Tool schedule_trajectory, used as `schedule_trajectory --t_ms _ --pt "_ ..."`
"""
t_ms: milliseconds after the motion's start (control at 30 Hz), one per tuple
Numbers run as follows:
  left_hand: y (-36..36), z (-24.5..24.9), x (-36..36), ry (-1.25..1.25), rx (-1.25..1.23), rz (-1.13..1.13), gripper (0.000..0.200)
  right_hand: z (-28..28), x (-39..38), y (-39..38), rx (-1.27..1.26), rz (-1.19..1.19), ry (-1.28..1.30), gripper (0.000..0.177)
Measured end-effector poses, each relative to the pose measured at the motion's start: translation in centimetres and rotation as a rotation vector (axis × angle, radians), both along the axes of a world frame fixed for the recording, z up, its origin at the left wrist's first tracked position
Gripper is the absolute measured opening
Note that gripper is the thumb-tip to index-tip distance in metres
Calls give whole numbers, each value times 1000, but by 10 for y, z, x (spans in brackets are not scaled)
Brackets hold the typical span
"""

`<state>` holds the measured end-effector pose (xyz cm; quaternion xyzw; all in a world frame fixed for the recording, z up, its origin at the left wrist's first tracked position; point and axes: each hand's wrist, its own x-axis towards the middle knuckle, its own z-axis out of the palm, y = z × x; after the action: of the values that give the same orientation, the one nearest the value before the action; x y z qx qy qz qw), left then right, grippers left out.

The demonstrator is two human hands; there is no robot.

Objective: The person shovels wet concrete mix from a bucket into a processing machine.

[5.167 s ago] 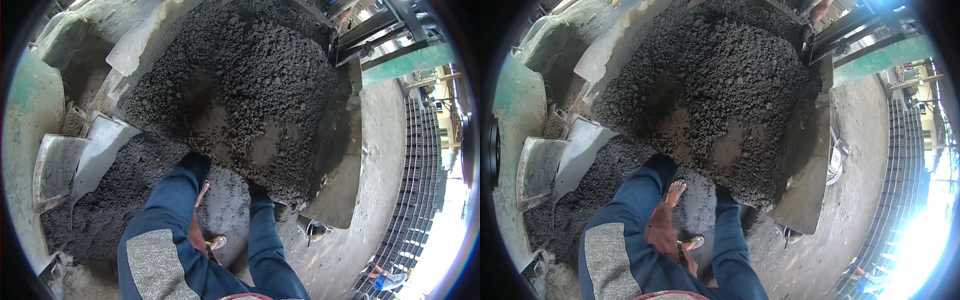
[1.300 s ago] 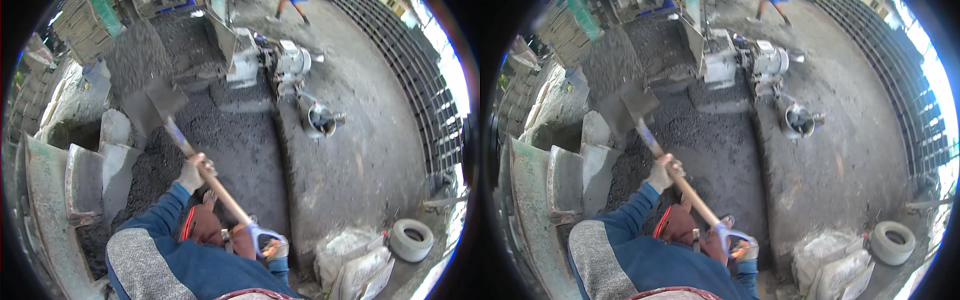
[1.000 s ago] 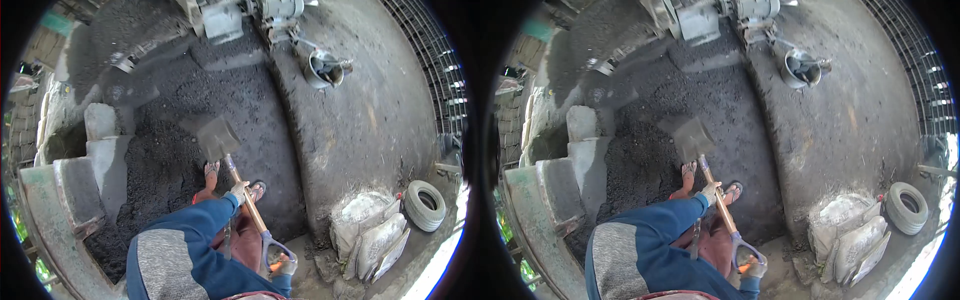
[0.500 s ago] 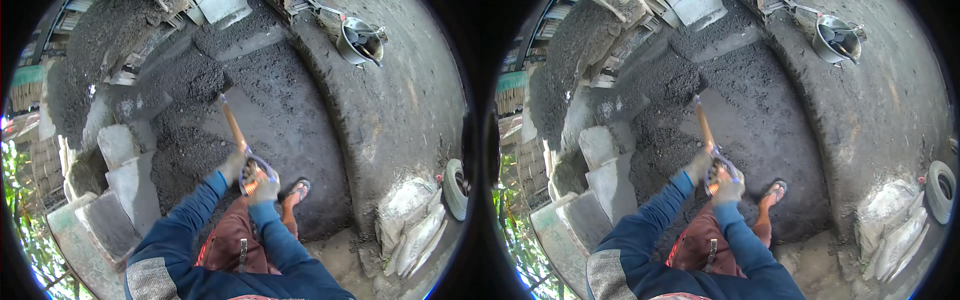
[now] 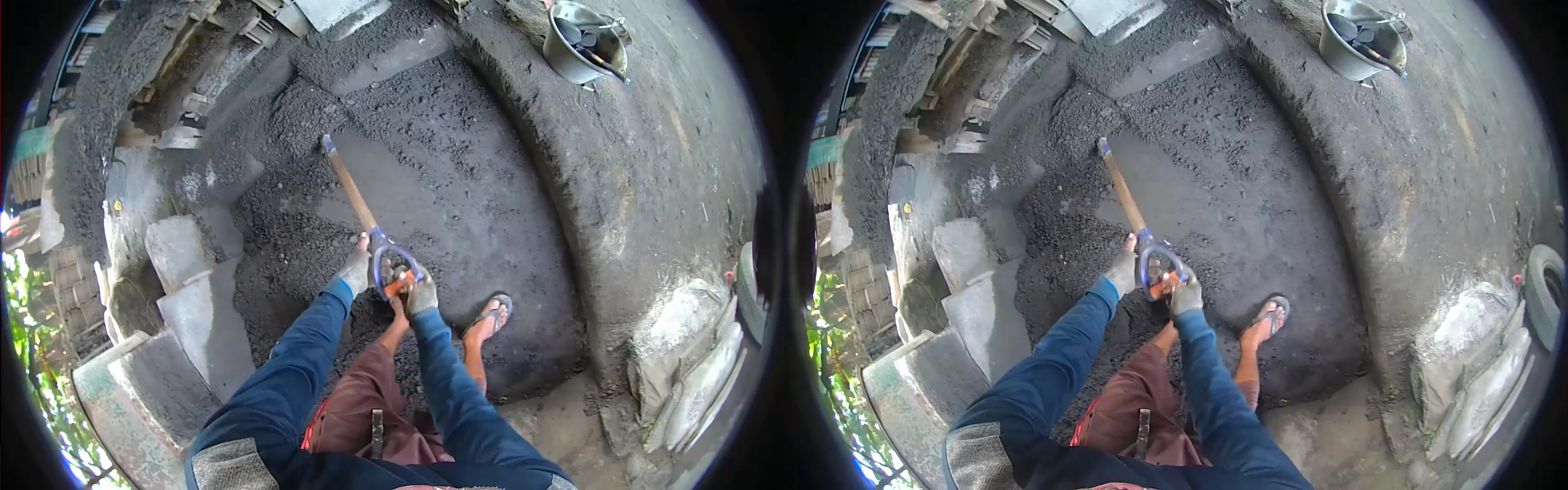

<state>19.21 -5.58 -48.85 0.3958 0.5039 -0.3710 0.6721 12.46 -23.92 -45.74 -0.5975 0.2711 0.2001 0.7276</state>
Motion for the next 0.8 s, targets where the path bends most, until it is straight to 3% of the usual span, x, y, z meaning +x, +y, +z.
schedule_trajectory --t_ms 67,100,133,200,267,300,400,467,533,600,667,733,800 --pt "-17 3 13 20 20 290 65 34 -33 -9 -111 -26 -231 42" --pt "-24 5 21 -22 -11 357 62 44 -56 -19 274 -227 58 46" --pt "-31 7 26 -61 -45 424 59 94 -57 -35 559 -432 220 47" --pt "-43 -10 31 -46 -29 392 51 137 -83 -62 515 -450 216 49" --pt "-67 -22 20 -39 -4 337 43 165 -110 -80 406 -658 264 33" --pt "-83 -20 6 -44 14 298 38 174 -125 -87 145 -715 286 28" --pt "-140 -31 -43 79 76 143 19 171 -170 -138 -208 -755 535 22" --pt "-174 -21 -79 129 46 174 13 191 -202 -167 -181 -859 545 19" --pt "-206 -4 -121 148 -26 229 7 207 -243 -191 -452 -786 555 13" --pt "-230 5 -173 140 -109 228 15 237 -283 -224 -436 -759 562 7" --pt "-259 70 -195 164 -66 220 14 264 -349 -270 -595 -496 635 8" --pt "-277 104 -222 174 -185 262 15 276 -379 -308 -745 -233 688 11" --pt "-294 154 -222 299 -116 277 16 294 -385 -338 -748 -208 719 13"
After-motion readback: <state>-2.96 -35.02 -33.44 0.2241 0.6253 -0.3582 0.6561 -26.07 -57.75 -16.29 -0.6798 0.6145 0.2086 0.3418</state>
